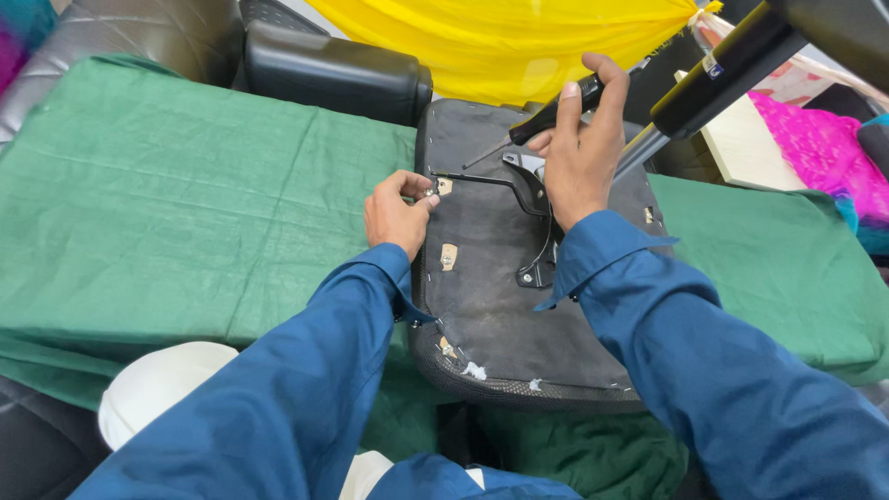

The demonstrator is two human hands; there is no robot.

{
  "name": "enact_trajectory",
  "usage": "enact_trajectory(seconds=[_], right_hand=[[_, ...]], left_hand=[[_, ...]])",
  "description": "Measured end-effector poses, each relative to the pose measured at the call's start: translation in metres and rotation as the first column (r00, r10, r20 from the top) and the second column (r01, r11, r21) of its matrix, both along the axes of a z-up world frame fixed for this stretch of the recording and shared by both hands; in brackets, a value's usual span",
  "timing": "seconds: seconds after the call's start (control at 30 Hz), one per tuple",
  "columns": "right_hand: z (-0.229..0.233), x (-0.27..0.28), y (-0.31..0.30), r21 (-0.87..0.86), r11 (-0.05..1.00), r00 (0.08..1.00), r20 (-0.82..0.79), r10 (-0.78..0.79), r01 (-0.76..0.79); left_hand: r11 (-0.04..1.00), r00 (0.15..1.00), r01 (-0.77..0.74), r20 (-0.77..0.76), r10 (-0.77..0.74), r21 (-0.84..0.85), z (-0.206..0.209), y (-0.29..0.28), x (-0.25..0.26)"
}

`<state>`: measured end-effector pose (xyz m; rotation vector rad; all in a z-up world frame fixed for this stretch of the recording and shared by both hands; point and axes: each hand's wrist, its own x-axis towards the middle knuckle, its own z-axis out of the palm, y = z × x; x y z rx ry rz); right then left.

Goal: The person uses a screwdriver to tighten screws on the underside of an office chair seat, securing the central mounting plate to the seat base. The person works methodically around the perimeter of the seat, tightening each screw in turn.

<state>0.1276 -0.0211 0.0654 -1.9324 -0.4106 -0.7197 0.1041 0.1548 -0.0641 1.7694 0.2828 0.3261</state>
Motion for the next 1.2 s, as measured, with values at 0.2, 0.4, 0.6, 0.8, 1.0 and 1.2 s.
enact_trajectory(seconds=[0.2, 0.4, 0.6, 0.8, 1.0, 1.2], right_hand=[[-0.008, 0.015, -0.001, -0.101, 0.995, 1.0, -0.005, 0.003, -0.003], [-0.009, 0.021, -0.001, -0.143, 0.99, 0.999, -0.046, -0.009, 0.002], [-0.013, 0.026, 0.0, -0.198, 0.98, 0.993, -0.109, -0.043, 0.021], [-0.021, 0.031, 0.0, -0.147, 0.989, 0.993, -0.113, 0.014, -0.031], [-0.022, 0.036, 0.0, -0.136, 0.983, 0.991, -0.077, 0.113, -0.123], [-0.026, 0.035, 0.006, -0.162, 0.977, 0.989, -0.084, 0.124, -0.137]], left_hand=[[0.999, 1.0, -0.016, 0.013, 0.016, -0.038, -0.009, -0.006, 0.026], [0.997, 0.996, 0.058, 0.063, -0.061, 0.053, -0.01, -0.011, 0.044], [0.982, 0.992, 0.078, 0.084, -0.094, 0.172, -0.016, -0.014, 0.05], [0.973, 0.988, 0.116, 0.076, -0.133, 0.199, -0.02, -0.009, 0.055], [0.964, 0.982, 0.147, 0.086, -0.169, 0.221, -0.018, -0.009, 0.058], [0.957, 0.98, 0.164, 0.075, -0.187, 0.241, -0.018, -0.006, 0.057]])
